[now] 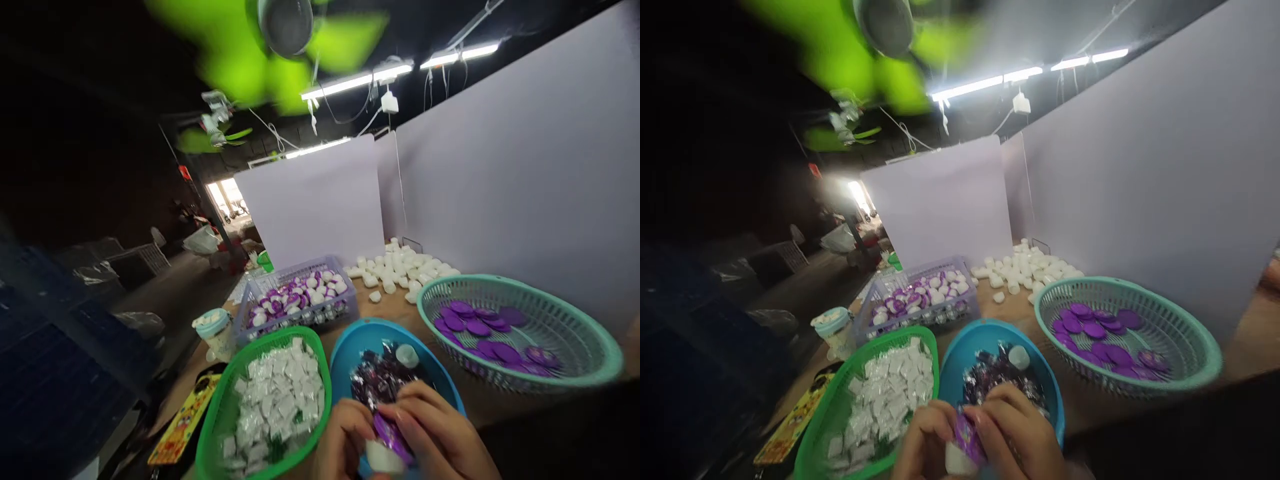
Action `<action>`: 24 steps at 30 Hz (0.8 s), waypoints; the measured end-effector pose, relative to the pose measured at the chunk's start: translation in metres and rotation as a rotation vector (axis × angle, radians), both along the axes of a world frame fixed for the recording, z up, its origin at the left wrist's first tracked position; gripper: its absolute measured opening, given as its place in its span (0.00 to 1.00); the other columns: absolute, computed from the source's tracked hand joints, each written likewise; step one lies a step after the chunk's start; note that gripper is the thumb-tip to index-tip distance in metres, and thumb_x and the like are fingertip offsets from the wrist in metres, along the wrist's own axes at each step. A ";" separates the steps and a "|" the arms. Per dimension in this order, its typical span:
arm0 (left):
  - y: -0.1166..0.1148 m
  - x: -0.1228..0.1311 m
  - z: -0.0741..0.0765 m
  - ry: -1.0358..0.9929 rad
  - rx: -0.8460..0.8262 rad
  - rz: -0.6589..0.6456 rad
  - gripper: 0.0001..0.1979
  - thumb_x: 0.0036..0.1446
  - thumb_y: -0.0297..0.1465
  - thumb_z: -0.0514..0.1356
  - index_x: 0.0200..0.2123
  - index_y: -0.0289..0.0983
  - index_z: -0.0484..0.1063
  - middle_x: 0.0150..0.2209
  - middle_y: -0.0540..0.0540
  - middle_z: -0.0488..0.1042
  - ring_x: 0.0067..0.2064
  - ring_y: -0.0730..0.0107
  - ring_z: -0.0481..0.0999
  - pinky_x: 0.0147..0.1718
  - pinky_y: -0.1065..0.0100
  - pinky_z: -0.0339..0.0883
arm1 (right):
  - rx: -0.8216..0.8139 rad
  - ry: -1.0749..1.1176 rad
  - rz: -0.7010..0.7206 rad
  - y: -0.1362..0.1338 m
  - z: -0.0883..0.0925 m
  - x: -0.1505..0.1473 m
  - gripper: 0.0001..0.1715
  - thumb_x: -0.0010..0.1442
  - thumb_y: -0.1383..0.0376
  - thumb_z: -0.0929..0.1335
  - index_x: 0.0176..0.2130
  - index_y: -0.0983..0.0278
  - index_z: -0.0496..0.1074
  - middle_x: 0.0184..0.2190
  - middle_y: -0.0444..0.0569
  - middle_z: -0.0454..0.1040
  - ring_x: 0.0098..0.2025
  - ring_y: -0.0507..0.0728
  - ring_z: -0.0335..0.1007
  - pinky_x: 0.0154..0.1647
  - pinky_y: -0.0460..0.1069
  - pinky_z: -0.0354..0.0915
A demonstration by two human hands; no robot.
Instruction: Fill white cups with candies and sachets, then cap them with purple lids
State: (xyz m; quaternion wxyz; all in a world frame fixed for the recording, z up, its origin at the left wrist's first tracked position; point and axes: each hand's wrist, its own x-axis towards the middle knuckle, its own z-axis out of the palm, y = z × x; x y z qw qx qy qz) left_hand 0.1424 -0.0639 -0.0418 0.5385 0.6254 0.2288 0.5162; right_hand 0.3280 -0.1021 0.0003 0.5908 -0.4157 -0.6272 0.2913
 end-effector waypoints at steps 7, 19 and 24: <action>-0.040 0.014 0.044 -0.062 -0.250 0.189 0.25 0.48 0.46 0.80 0.46 0.47 0.78 0.50 0.50 0.70 0.36 0.73 0.75 0.34 0.73 0.71 | -0.013 0.005 0.138 -0.006 -0.001 0.001 0.27 0.80 0.54 0.61 0.44 0.63 0.85 0.32 0.49 0.75 0.32 0.53 0.72 0.34 0.47 0.67; -0.037 0.017 0.043 -0.141 -0.581 0.191 0.24 0.46 0.44 0.81 0.42 0.38 0.82 0.38 0.48 0.79 0.35 0.72 0.77 0.35 0.74 0.75 | -0.247 0.130 0.252 -0.004 -0.015 -0.008 0.26 0.59 0.50 0.80 0.49 0.60 0.76 0.36 0.43 0.78 0.35 0.53 0.72 0.36 0.46 0.68; -0.034 0.011 0.052 -0.136 -0.683 0.155 0.21 0.47 0.39 0.81 0.42 0.38 0.84 0.39 0.47 0.83 0.31 0.74 0.80 0.31 0.75 0.77 | -0.188 0.096 0.188 -0.006 -0.022 -0.013 0.18 0.67 0.58 0.75 0.54 0.57 0.73 0.42 0.45 0.78 0.40 0.54 0.75 0.40 0.46 0.71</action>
